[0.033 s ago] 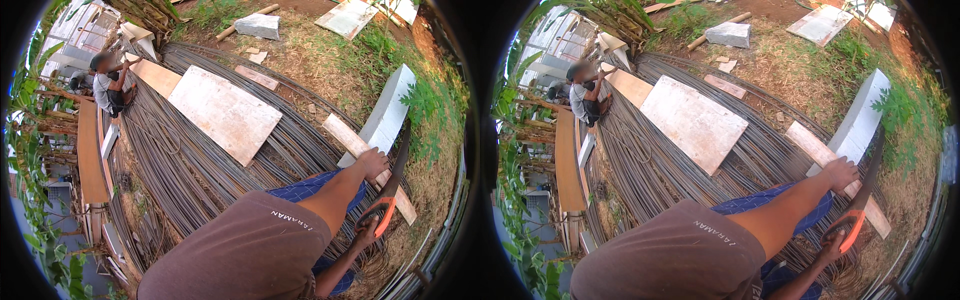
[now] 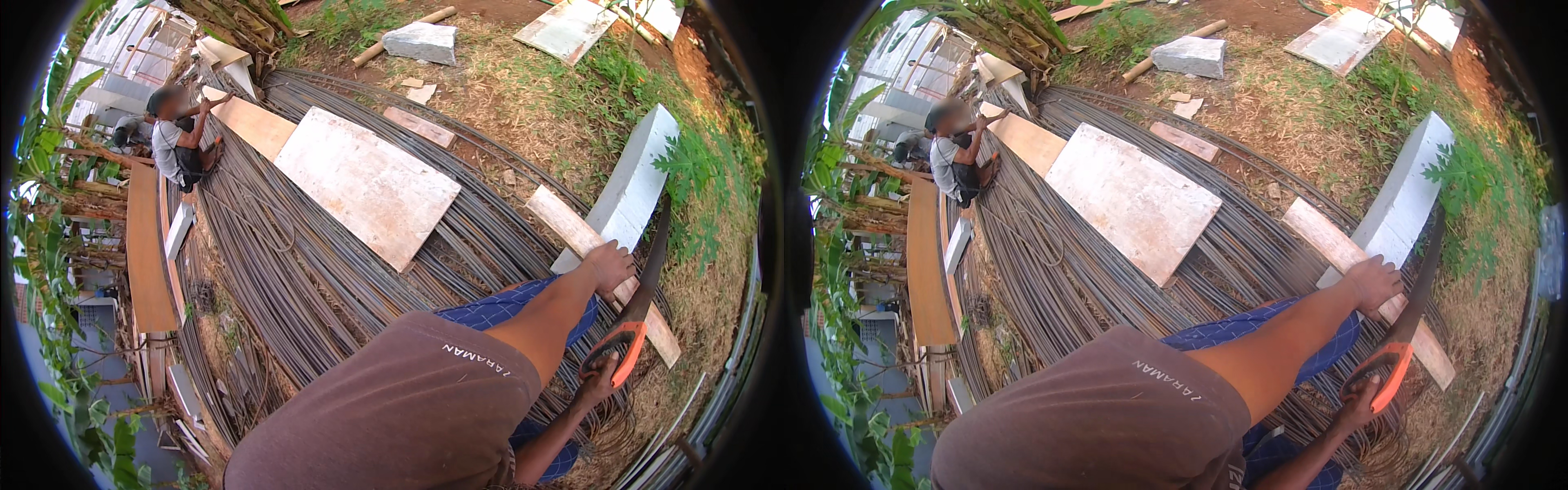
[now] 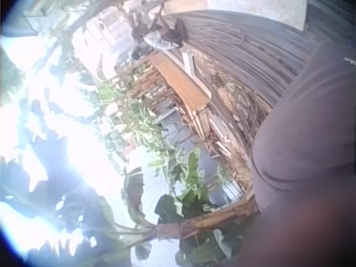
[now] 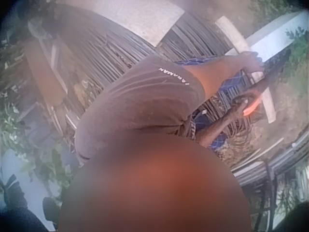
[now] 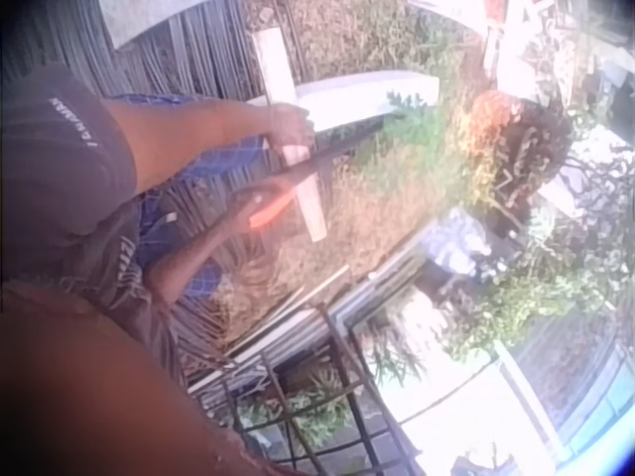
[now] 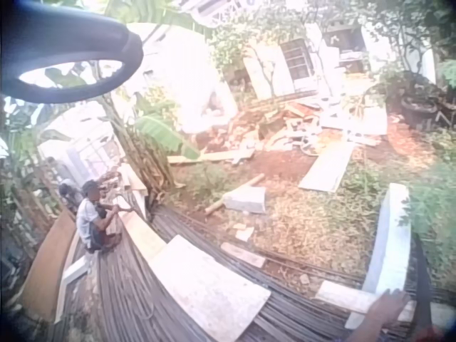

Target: The person sits on the ground and uses a hand saw to cut a piece of wood resting on a pile of metal rods. After cutting, the person gathers the cut pieces and places them on the ground.

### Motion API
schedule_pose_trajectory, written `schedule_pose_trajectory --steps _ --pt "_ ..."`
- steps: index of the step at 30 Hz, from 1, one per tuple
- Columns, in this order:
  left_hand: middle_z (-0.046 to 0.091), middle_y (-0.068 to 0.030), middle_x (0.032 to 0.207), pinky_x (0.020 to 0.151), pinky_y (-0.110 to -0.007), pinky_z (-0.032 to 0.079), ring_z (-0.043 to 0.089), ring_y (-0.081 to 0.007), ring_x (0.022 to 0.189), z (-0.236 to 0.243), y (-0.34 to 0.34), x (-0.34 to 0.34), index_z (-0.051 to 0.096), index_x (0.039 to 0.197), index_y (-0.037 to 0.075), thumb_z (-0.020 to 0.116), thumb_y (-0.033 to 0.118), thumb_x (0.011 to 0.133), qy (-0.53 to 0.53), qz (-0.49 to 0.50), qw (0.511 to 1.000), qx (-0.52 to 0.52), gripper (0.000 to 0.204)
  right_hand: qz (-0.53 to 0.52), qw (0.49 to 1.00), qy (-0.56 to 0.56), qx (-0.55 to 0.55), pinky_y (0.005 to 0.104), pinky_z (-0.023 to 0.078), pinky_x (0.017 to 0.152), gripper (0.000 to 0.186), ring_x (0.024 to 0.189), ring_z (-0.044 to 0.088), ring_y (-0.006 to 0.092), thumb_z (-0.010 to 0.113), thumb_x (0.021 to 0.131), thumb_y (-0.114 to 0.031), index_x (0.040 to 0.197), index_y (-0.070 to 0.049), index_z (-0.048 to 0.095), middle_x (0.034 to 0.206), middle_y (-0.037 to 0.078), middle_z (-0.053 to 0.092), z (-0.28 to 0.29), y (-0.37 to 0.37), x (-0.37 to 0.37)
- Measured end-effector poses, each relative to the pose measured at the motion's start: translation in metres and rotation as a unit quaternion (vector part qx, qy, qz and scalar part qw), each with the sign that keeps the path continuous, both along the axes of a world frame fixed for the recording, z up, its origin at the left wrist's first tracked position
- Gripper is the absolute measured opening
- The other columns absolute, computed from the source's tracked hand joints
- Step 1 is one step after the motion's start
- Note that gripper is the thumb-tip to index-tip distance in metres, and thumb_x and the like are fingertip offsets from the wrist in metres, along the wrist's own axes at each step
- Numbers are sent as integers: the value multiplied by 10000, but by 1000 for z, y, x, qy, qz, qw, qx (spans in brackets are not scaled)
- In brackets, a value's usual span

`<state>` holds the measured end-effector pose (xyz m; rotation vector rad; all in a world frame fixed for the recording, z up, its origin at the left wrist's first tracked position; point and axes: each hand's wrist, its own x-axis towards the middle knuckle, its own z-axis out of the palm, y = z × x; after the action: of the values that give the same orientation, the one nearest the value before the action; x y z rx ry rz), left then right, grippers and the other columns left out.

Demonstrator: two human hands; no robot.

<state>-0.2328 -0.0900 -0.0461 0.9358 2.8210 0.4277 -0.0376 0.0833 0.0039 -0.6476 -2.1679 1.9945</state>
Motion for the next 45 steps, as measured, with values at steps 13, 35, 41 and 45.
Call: schedule_pose_trajectory --steps 13,35,41,45 --pt "632 -55 1233 995 -414 441 574 -229 1216 0 -2 -6 653 1240 129 817 608 723 3 -10 1000 2 724 4 1000 17 24 234 317 431 346 517 478 106 669 1014 -329 819 -57 581 673 14 531 9 -12 -4" --pt "639 -57 1221 992 -412 446 580 -232 1212 3 -5 -5 662 1248 123 825 591 716 4 -4 1000 1 728 0 1000 9 24 251 353 429 341 503 489 115 669 1020 -318 821 -52 592 666 20 536 1 -7 -3" --pt "635 -60 1225 990 -413 445 576 -231 1213 4 -4 -5 659 1252 124 822 595 719 4 -6 1000 0 729 -1 1000 22 21 244 343 430 317 504 479 105 682 1012 -314 857 -52 594 667 14 532 -2 -5 -3" --pt "635 -58 1225 990 -413 442 574 -231 1215 5 -4 -6 656 1257 127 813 602 726 3 -7 1000 -5 729 2 1000 11 10 238 329 437 299 516 472 95 684 1014 -313 887 -57 597 672 6 532 -3 -2 -4"
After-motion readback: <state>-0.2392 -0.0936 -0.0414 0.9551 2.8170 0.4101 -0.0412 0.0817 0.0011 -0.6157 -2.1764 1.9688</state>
